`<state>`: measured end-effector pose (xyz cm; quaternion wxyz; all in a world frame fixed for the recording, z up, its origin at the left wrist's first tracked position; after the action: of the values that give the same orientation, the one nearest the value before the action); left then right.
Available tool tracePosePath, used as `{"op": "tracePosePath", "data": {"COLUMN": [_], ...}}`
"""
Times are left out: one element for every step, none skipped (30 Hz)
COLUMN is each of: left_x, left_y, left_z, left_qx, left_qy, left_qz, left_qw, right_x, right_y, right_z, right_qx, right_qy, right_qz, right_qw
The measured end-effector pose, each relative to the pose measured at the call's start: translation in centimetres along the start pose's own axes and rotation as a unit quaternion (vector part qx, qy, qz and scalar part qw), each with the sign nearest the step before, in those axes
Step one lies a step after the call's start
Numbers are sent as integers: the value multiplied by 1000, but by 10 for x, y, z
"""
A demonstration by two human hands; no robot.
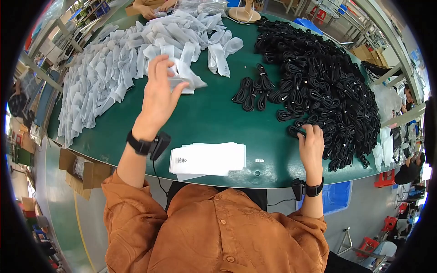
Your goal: The person packages black cables by hand, picking up a cable from a pile, sliding it into a white plastic sleeve, and placing the packaged item onto a separate pile.
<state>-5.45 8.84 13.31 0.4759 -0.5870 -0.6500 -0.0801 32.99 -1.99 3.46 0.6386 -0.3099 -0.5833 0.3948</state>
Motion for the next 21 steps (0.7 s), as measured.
{"op": "tracePosePath", "data": {"left_x": [-4,-23,-54,-79,-105,-130,-145,-153,-158,-161,-165,-168,-171,-172,-172,-172,-173,-174,-176,-176,-177], "left_y": [-5,8,22,36,50,59,69,76,80,84,86,89,91,92,91,90,89,88,87,87,86], "left_z": [0,3,5,-7,-22,-32,-42,-44,-49,-52,-55,-54,-51,-48,-46,-46,-40,-34,-28,-28,-27], "left_qx": [8,-17,-43,-94,-142,-132,-124,-126,-102,-80,-58,-57,-61,-65,-69,-68,-90,-111,-133,-134,-144], "left_qy": [-11,-73,-135,-122,-111,-83,-53,-54,-35,-15,5,6,-1,-9,-15,-13,-62,-111,-159,-158,-173], "left_qz": [-28,66,160,218,272,288,307,308,303,299,294,295,286,277,269,270,270,269,268,268,258], "left_qw": [1000,995,977,964,945,945,942,941,947,951,954,954,956,958,960,960,957,950,941,941,939], "right_x": [-12,-17,-23,-29,-31,-32,-33,-34,-35,-37,-42,-44,-45,-46,-46,-45,-45,-45,-46,-47,-47], "right_y": [11,14,20,25,29,31,30,30,32,34,42,47,44,39,34,28,23,18,17,15,13], "right_z": [-9,-9,-10,-11,-9,-4,5,16,25,32,41,55,67,85,101,108,118,126,131,132,135], "right_qx": [-140,-137,-130,-124,-115,-112,-67,-22,24,23,120,217,218,260,303,304,299,295,289,288,271], "right_qy": [-10,-8,-2,5,8,6,13,20,25,27,22,15,16,-4,-23,-22,-38,-54,-70,-70,-98], "right_qz": [26,28,46,63,80,83,75,67,58,60,96,129,128,141,153,151,160,170,180,179,178], "right_qw": [990,990,990,990,990,990,995,997,998,998,988,967,967,955,940,940,940,939,938,938,941]}}
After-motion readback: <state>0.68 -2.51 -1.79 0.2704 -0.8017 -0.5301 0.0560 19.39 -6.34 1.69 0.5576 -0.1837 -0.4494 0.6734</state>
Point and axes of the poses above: each hand's wrist, its own x-axis towards the middle knuckle, its own y-axis out of the palm, z = x × y, the point moved 8 cm from there along x, towards the middle knuckle, and after that the axes turned 5 degrees about -x, right-handed, at the moved point
